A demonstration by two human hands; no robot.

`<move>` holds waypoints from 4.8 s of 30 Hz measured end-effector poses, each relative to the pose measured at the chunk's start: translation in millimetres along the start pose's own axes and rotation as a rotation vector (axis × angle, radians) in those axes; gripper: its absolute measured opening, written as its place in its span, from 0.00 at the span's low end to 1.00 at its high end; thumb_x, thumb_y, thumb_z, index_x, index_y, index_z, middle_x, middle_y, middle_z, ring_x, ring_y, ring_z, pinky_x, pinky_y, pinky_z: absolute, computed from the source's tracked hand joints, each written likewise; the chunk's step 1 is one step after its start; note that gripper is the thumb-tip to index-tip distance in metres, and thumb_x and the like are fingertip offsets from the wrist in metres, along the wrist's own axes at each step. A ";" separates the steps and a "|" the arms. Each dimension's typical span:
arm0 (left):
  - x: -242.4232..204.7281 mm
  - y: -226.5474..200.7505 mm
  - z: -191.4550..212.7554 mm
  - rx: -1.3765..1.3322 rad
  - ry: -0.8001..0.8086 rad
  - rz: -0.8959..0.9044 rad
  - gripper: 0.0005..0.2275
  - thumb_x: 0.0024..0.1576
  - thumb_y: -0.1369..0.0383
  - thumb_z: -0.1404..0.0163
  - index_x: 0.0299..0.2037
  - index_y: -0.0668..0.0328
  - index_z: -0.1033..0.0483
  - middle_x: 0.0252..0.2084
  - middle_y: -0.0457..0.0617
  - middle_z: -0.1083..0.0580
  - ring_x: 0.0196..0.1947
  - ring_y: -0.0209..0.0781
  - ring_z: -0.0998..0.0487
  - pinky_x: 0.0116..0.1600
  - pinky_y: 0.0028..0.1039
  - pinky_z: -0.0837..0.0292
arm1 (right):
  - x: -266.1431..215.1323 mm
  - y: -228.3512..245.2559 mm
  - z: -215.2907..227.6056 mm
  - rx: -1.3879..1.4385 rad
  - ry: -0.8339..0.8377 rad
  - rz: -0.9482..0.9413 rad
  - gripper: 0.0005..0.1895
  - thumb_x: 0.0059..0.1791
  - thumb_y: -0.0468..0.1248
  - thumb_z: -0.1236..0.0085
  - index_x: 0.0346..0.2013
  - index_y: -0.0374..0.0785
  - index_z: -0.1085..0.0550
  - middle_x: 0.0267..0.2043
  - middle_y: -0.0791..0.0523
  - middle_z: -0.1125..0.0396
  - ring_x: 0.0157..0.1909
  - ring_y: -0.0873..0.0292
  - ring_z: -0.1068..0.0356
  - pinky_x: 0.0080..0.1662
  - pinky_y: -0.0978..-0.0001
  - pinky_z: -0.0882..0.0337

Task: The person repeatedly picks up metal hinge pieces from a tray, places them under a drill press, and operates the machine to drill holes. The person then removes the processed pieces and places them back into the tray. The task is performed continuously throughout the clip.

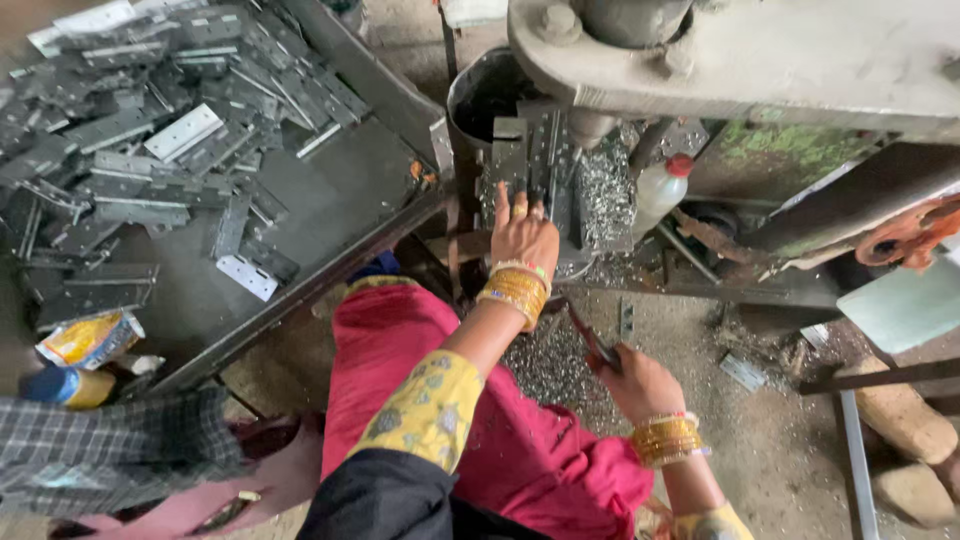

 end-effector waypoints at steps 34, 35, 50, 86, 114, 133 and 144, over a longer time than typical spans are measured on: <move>47.0 22.7 16.2 -0.072 -0.100 0.141 0.18 0.57 0.70 0.55 0.58 0.57 0.24 0.69 0.50 0.36 0.74 0.49 0.47 0.76 0.56 0.75 | -0.4 11.5 -25.7 0.087 -0.086 0.017 0.19 0.50 0.54 0.44 0.46 0.45 0.23 0.32 0.47 0.25 0.33 0.46 0.24 0.37 0.51 0.26; 41.5 16.2 10.4 -0.054 -0.034 0.119 0.19 0.57 0.70 0.55 0.58 0.56 0.24 0.71 0.50 0.36 0.75 0.49 0.47 0.76 0.55 0.75 | -14.3 7.3 -28.1 0.082 -0.109 0.039 0.19 0.51 0.54 0.44 0.47 0.44 0.23 0.32 0.46 0.25 0.34 0.45 0.25 0.37 0.50 0.26; -76.2 4.0 -23.8 -0.253 -0.670 -0.224 0.03 0.59 0.69 0.50 0.41 0.57 0.28 0.45 0.51 0.27 0.55 0.50 0.25 0.74 0.53 0.42 | -57.0 122.9 128.9 -0.169 -0.506 0.199 0.19 0.48 0.45 0.39 0.51 0.44 0.28 0.44 0.51 0.27 0.40 0.41 0.25 0.40 0.48 0.28; -29.5 -26.7 -46.1 -0.515 -0.330 -0.091 0.18 0.60 0.69 0.54 0.59 0.64 0.25 0.70 0.54 0.34 0.71 0.56 0.38 0.72 0.43 0.39 | -53.0 122.1 125.7 -0.213 -0.378 0.141 0.20 0.46 0.45 0.40 0.51 0.47 0.28 0.46 0.53 0.26 0.40 0.42 0.24 0.39 0.49 0.27; -15.0 -0.4 -27.0 -0.071 -0.239 0.023 0.19 0.63 0.68 0.61 0.59 0.68 0.25 0.70 0.56 0.34 0.74 0.52 0.42 0.78 0.47 0.73 | -4.5 -6.9 -20.5 0.068 -0.086 0.000 0.18 0.49 0.52 0.42 0.45 0.44 0.24 0.34 0.44 0.25 0.39 0.38 0.24 0.41 0.46 0.28; 27.0 9.0 -15.2 -0.024 -0.052 0.055 0.17 0.61 0.68 0.59 0.55 0.59 0.22 0.70 0.55 0.34 0.75 0.53 0.44 0.77 0.49 0.74 | -2.4 -6.1 -2.4 -0.010 -0.002 -0.040 0.17 0.52 0.51 0.49 0.46 0.45 0.25 0.34 0.45 0.25 0.37 0.42 0.23 0.41 0.48 0.26; 41.9 16.3 -10.8 -0.089 -0.111 0.090 0.18 0.61 0.68 0.61 0.59 0.60 0.24 0.70 0.51 0.35 0.75 0.51 0.45 0.77 0.51 0.75 | 3.5 4.9 7.1 0.090 0.049 0.010 0.16 0.51 0.50 0.46 0.43 0.42 0.24 0.31 0.47 0.25 0.34 0.45 0.23 0.41 0.51 0.27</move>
Point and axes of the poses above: each hand's wrist, its own x-axis towards the middle knuckle, its own z-axis out of the back of the hand, y = z × x, the point moved 3 cm from there along x, towards the middle knuckle
